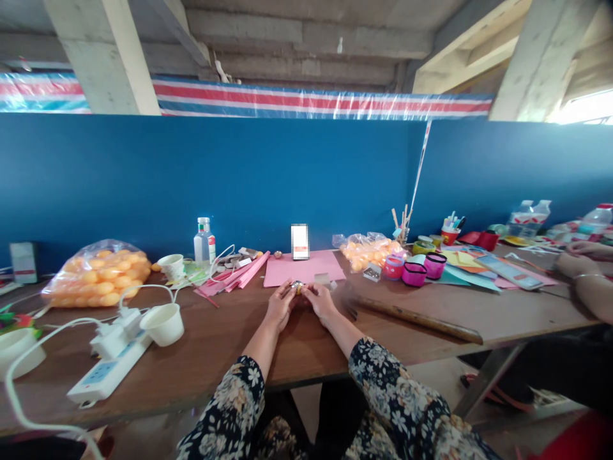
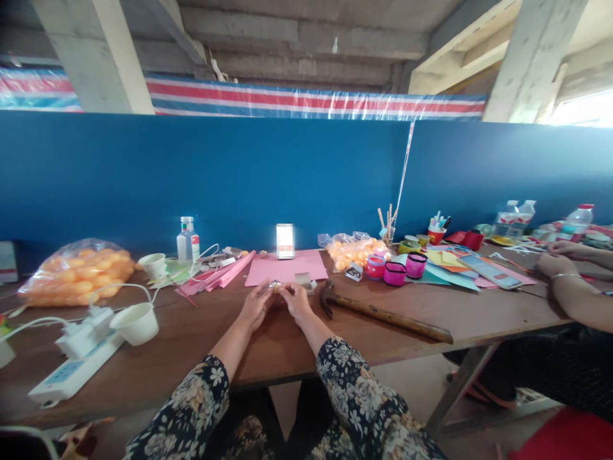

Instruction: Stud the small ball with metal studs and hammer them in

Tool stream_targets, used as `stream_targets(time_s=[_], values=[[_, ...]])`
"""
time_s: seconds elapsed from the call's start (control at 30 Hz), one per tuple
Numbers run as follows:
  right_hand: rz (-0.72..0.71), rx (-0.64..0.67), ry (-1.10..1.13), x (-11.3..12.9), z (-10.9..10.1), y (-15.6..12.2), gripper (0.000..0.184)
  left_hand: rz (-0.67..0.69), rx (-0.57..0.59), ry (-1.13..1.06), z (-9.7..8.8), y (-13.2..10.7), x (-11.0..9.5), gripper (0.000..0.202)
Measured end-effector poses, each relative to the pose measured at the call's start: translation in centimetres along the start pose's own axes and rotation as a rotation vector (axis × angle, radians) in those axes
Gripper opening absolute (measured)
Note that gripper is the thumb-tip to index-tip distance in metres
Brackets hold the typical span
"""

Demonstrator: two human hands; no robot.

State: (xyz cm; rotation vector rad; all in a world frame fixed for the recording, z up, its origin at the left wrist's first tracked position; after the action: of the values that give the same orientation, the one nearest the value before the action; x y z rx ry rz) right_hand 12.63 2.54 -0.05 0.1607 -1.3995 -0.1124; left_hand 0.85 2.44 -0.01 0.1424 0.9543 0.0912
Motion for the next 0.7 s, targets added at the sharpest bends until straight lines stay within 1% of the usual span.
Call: stream_targets(time_s=[0.17,0.4,0.7], values=[[0.017,0.005,0.013,-0.02,0.02,0.08,0.028,-0.016,0.017,-0.001,0.17,-0.10,-0.13,0.044],[0.020,0.013,0.007,-0.04,0.08,0.18,0.031,-0.017,0.008,0.000,0.05,0.06,0.00,0.043],[0.002,0.036,0.004,-0.33,0.01,0.32,0.029,-0.007,-0.013,0.024,-0.04,0.04,0.02,0.042]])
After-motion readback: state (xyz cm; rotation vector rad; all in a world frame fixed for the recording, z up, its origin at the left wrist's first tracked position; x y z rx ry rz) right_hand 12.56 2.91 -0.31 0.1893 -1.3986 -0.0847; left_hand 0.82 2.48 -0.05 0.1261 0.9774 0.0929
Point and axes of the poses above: each hand's wrist, its own y-axis towards the middle knuckle, its own z-axis out of the palm, x = y × z, the point moved 1 cm from there along y, towards the middle knuckle, and after that the axes turned 4 degrees about z, right-handed, at the moved point
